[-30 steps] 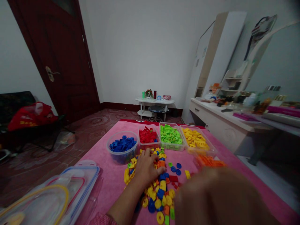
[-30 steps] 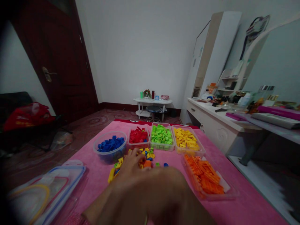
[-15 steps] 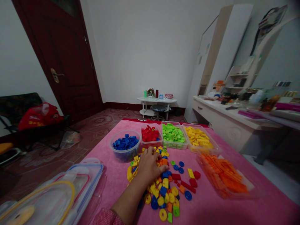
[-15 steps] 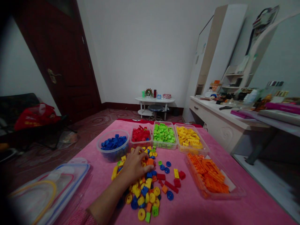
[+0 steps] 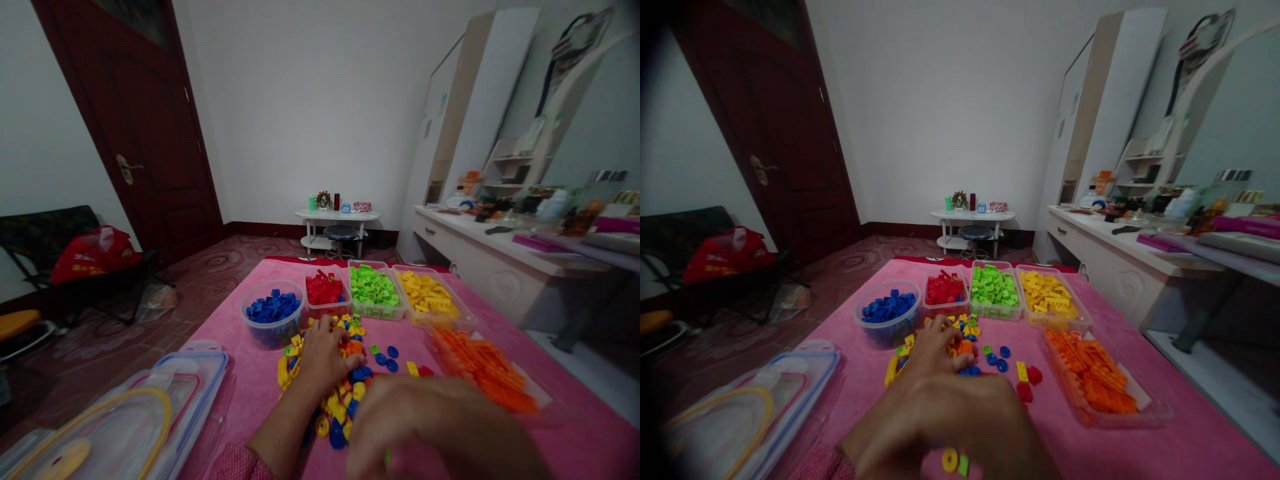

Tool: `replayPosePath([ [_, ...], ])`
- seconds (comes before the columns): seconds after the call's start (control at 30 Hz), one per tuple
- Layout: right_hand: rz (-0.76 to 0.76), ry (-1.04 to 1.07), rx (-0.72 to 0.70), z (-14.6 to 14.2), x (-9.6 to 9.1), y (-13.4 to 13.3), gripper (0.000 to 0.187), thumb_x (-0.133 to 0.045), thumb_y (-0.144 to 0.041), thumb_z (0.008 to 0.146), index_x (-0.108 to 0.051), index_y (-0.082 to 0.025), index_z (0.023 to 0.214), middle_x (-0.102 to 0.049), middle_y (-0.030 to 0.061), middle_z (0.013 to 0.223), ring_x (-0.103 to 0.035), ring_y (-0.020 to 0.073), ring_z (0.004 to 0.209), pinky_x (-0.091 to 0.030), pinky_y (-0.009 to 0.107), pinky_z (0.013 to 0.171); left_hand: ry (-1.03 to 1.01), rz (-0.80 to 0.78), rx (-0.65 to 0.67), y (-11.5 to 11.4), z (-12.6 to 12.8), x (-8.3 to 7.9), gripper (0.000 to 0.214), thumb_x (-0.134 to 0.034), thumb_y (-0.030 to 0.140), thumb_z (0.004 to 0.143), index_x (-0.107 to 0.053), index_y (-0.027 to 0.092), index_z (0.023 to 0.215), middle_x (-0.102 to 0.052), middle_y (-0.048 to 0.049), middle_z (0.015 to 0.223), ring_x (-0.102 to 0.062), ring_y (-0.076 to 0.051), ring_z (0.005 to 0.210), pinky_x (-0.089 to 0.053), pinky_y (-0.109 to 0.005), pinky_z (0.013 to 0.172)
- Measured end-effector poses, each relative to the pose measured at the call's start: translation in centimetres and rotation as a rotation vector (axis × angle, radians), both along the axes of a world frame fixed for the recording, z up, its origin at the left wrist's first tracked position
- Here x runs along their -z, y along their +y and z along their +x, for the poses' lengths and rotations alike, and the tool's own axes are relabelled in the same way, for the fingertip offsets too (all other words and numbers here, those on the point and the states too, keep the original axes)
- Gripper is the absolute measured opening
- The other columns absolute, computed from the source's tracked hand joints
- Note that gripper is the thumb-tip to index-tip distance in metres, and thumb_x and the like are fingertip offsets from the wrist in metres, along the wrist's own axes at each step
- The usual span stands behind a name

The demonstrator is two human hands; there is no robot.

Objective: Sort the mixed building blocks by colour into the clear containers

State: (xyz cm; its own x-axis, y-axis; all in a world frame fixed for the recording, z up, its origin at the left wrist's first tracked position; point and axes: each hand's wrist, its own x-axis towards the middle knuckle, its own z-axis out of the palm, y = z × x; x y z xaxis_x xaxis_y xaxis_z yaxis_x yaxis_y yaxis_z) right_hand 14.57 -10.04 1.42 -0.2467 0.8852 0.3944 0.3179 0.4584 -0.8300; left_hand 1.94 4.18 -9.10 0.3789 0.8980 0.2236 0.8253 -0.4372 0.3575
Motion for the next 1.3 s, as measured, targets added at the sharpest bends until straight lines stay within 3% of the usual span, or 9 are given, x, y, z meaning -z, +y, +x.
replayPosePath([
  [0.1,-0.041,0.022,0.123,-0.3,0.3,3.9,0.013,-0.056,-0.024,0.083,-0.067,-0.024,0.076,-0.068,-0.0005,0.075,-0.064,0.0164,0.073,-0.051,0.029,0.068,0.021,-0.001,-0.013,-0.2,0.1,-0.2,0.040,-0.059,0.054,0.077,-0.067,0.026,0.104,-0.053,-0.0062,0.112,-0.048,-0.026,0.105,-0.040,-0.036,0.086],
  [0.23,0.052,-0.123,0.377,1.7,5.7,9.7,0.019,-0.059,-0.023,0.076,-0.067,-0.020,0.092,-0.069,0.0055,0.098,-0.062,0.0224,0.097,-0.046,0.037,0.090,-0.004,0.049,-0.002,-0.4,0.2,-0.1,0.043,-0.057,0.058,0.076,-0.066,0.026,0.103,-0.051,-0.0063,0.114,-0.048,-0.026,0.106,-0.039,-0.037,0.086],
  [0.33,0.030,-0.276,0.379,3.1,10.1,11.5,0.033,-0.060,-0.022,0.074,-0.066,-0.018,0.106,-0.065,0.0095,0.114,-0.057,0.0247,0.110,-0.041,0.040,0.099,0.000,0.049,-0.005,-0.4,0.2,-0.1,0.036,-0.057,0.053,0.078,-0.067,0.026,0.100,-0.051,-0.0066,0.111,-0.048,-0.026,0.105,-0.039,-0.036,0.085],
  [0.43,0.003,-0.331,0.326,3.3,12.3,11.6,0.030,-0.056,-0.025,0.080,-0.066,-0.018,0.108,-0.065,0.0104,0.114,-0.056,0.0239,0.111,-0.041,0.039,0.099,0.001,0.025,-0.006,-0.3,0.1,-0.1,0.033,-0.059,0.048,0.077,-0.067,0.026,0.100,-0.052,-0.0066,0.110,-0.048,-0.026,0.105,-0.040,-0.035,0.085],
  [1.3,0.069,-0.404,0.320,2.5,12.7,10.8,0.025,-0.049,-0.025,0.089,-0.061,-0.021,0.110,-0.063,0.0079,0.111,-0.055,0.0223,0.107,-0.042,0.037,0.095,0.008,0.006,0.012,-0.3,0.0,-0.1,0.033,-0.060,0.043,0.077,-0.067,0.027,0.104,-0.052,-0.0071,0.112,-0.048,-0.026,0.106,-0.040,-0.037,0.088],
])
